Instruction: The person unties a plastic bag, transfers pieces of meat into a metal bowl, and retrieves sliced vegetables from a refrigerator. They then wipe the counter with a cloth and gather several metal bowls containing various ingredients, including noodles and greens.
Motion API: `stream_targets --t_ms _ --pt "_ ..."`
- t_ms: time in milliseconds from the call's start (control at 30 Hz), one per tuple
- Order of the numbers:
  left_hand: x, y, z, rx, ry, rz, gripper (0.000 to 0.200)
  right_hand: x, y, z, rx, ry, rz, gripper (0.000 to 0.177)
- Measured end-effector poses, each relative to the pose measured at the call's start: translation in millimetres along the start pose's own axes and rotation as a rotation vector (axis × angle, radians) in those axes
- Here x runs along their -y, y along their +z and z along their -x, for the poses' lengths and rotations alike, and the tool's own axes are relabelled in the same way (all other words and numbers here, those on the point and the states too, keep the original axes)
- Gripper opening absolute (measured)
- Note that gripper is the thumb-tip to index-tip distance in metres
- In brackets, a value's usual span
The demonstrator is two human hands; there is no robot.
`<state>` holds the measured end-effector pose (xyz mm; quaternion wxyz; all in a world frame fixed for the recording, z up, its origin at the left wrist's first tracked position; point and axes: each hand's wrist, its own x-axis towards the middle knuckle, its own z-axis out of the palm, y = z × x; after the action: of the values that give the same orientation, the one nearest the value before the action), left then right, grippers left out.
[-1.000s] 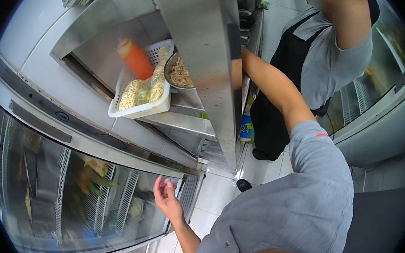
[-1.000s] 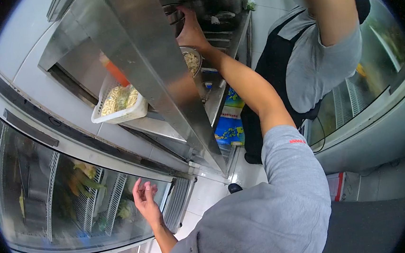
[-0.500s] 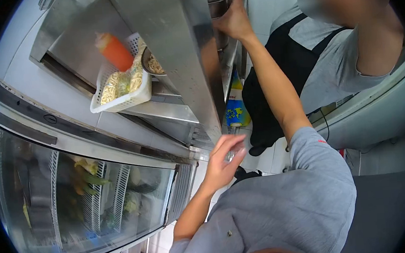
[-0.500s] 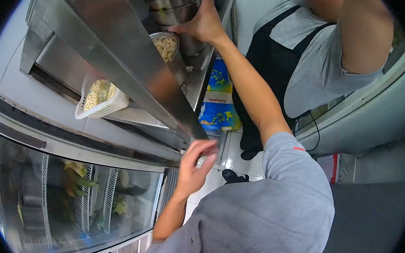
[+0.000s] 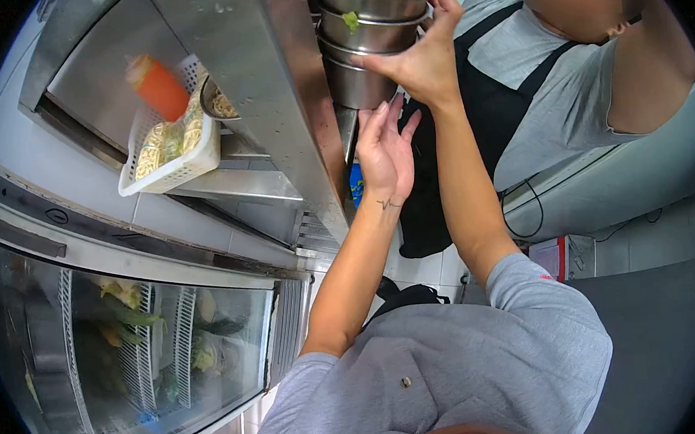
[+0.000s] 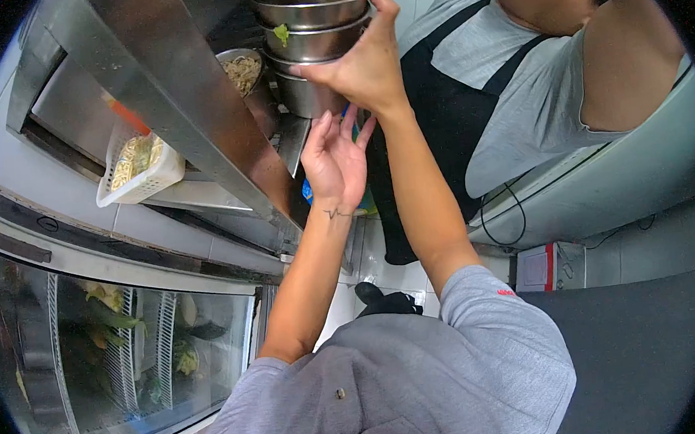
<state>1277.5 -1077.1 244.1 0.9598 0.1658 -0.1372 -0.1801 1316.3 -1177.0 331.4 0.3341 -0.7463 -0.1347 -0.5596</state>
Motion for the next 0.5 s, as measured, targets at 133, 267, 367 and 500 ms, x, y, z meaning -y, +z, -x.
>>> stream_targets --t_ms 133,267,367,500 --pt "3.7 1.2 29.2 -0.077 0.009 -0.048 0.019 23.3 -27.5 19.5 -0.023 0.015 -0.017 0.114" --pt "2.5 1.3 59.0 -0.049 -0.096 -0.075 0.063 57.0 -62.2 46.0 -0.028 0.044 -0.118 0.113" --pt "-1.4 -6.5 90.2 0.048 -0.256 0.041 0.079 93.4 -90.4 74.1 -0.039 0.057 -0.137 0.116" --pt "-20.0 0.7 163.8 0.079 -0.379 0.048 0.086 156.2 -125.2 117.1 -0.029 0.061 -0.117 0.121"
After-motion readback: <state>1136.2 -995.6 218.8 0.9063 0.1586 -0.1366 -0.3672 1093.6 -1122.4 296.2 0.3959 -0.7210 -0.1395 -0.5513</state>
